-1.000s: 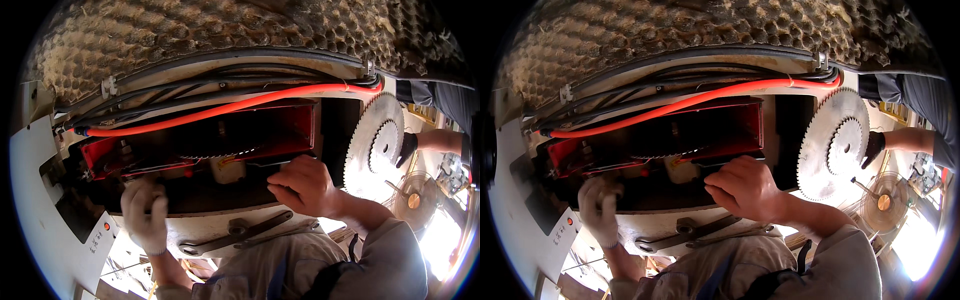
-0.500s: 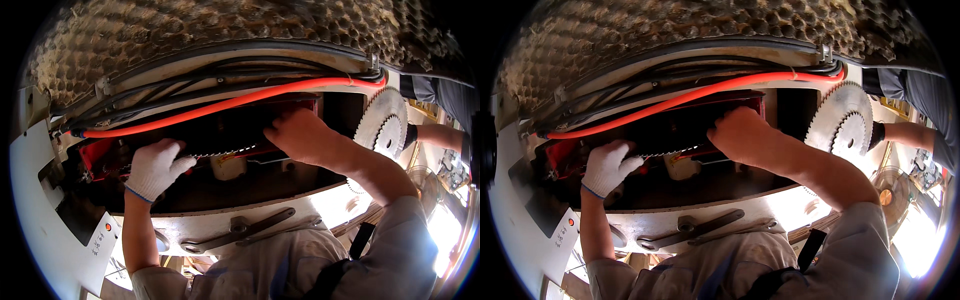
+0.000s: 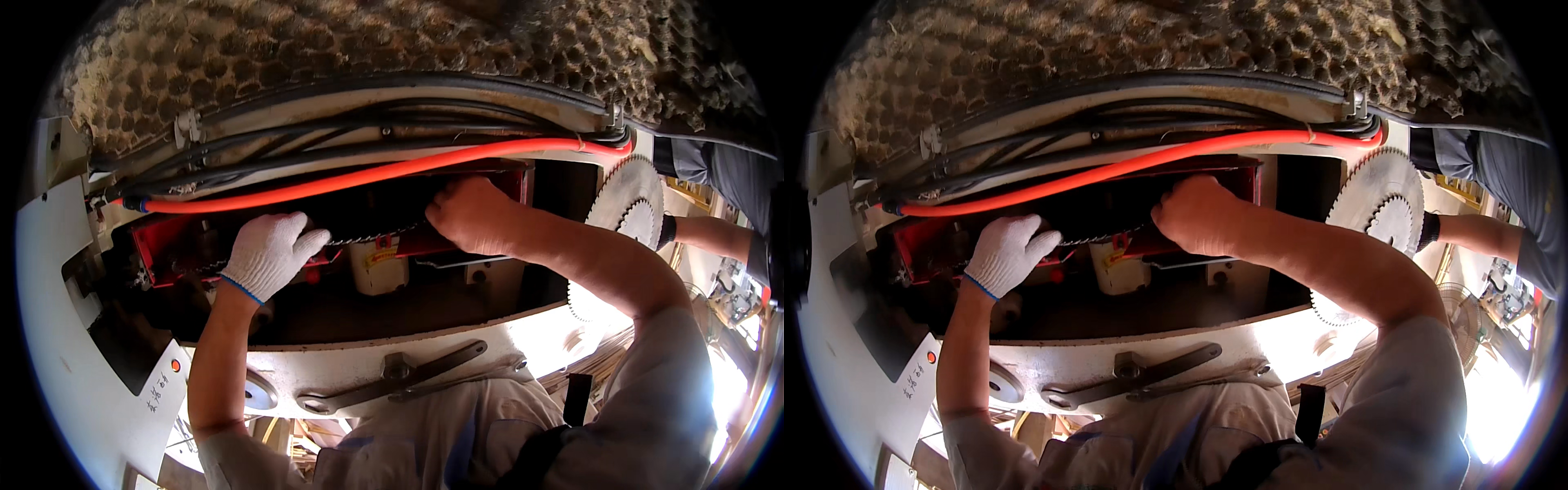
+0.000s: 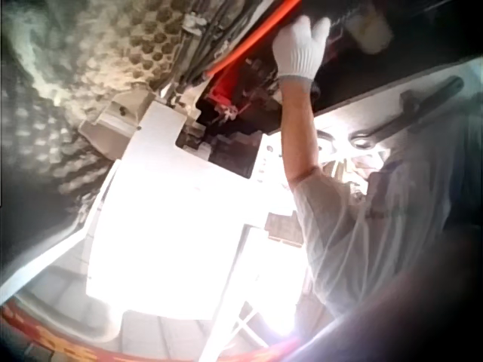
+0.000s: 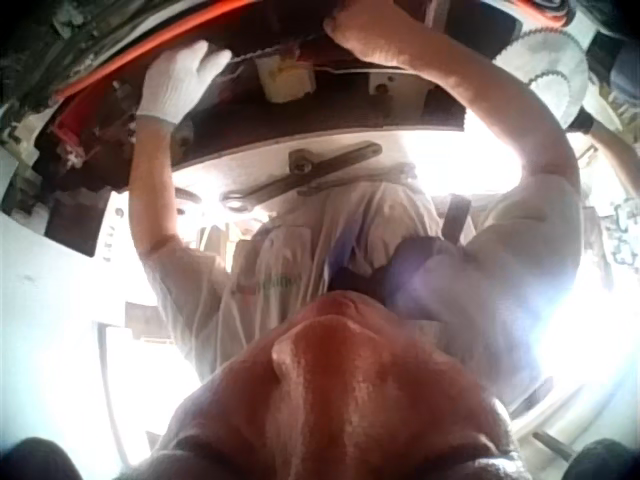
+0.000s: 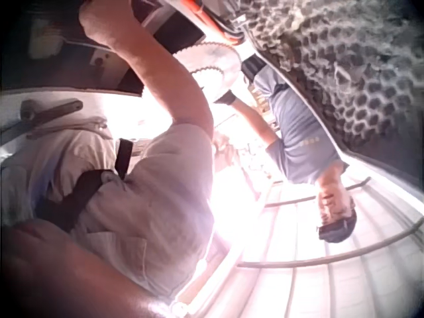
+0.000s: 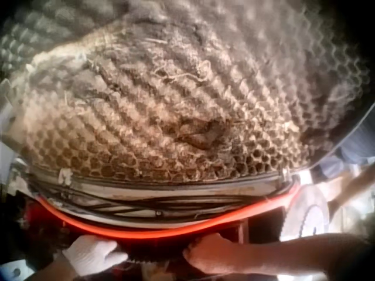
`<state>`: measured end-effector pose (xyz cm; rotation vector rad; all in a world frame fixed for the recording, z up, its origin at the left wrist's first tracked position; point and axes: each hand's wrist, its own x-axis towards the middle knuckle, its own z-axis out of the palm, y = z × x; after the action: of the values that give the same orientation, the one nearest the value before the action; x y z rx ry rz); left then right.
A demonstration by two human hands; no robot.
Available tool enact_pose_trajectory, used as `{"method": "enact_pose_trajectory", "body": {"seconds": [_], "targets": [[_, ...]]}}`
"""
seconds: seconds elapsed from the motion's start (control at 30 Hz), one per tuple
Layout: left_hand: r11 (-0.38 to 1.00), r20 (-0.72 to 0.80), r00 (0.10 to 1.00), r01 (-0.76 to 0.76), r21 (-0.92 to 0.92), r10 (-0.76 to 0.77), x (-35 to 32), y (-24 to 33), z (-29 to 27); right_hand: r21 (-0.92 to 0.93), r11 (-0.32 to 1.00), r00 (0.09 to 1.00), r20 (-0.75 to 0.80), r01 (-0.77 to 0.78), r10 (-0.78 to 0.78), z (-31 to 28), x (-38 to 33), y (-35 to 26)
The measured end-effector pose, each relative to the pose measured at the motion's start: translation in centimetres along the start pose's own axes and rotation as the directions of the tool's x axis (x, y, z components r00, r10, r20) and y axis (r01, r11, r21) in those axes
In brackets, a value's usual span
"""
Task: The person works on the internal components of a large machine, using a wrench to tighten bolts and adjusting various parts within a red housing. They also handle a large circular saw blade, positioning it near the machine's mechanism.
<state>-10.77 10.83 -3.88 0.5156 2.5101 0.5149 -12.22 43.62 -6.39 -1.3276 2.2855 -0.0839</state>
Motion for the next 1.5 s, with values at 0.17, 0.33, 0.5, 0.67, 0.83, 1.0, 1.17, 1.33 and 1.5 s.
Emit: {"method": "enact_pose_trajectory", "body": {"seconds": [0.17,0.33,0.5,0.67,0.83,1.0,1.17,1.33,1.5], "targets": [[0.989,-0.003,0.999,-0.033,0.146,0.034,1.3,1.3,-0.8,0.135,0.974,0.983,0.003,-0.182,0.183,0.8,-0.1,0.2],[0.980,-0.043,0.979,-0.196,0.043,0.198,2.0,3.3,0.1,0.070,0.974,0.976,0.028,-0.216,0.215,2.0,-0.4,0.2],[0.956,0.022,0.998,-0.062,0.285,0.058,2.8,3.9,2.7,0.064,0.992,0.993,-0.046,-0.110,0.113,1.2,0.2,-0.1],[0.905,-0.051,0.989,-0.109,0.411,0.142,2.6,4.2,2.5,0.055,0.990,0.991,0.004,-0.133,0.133,-1.0,0.2,-1.0],[0.903,-0.182,0.970,-0.071,0.424,0.162,2.1,5.9,0.3,-0.058,0.982,0.983,-0.023,-0.181,0.179,-4.0,-1.4,-1.6],[0.916,-0.325,0.913,-0.110,0.385,0.246,-0.4,8.5,-2.0,-0.123,0.978,0.983,-0.087,-0.170,0.160,-8.3,-4.4,-3.4],[0.922,-0.428,0.866,-0.088,0.376,0.257,-7.2,12.7,-7.0,-0.220,0.965,0.973,-0.207,-0.146,0.100,-14.3,-8.2,-8.1],[0.907,-0.616,0.721,-0.044,0.419,0.319,-16.8,21.1,-10.1,-0.187,0.980,0.796,-0.603,-0.074,-0.054,-17.9,-16.1,-13.3],[0.943,-0.860,0.406,-0.018,0.331,0.310,-28.7,27.5,-7.5,-0.292,0.943,0.632,-0.703,0.160,-0.325,-20.9,-23.0,-18.8]]}}
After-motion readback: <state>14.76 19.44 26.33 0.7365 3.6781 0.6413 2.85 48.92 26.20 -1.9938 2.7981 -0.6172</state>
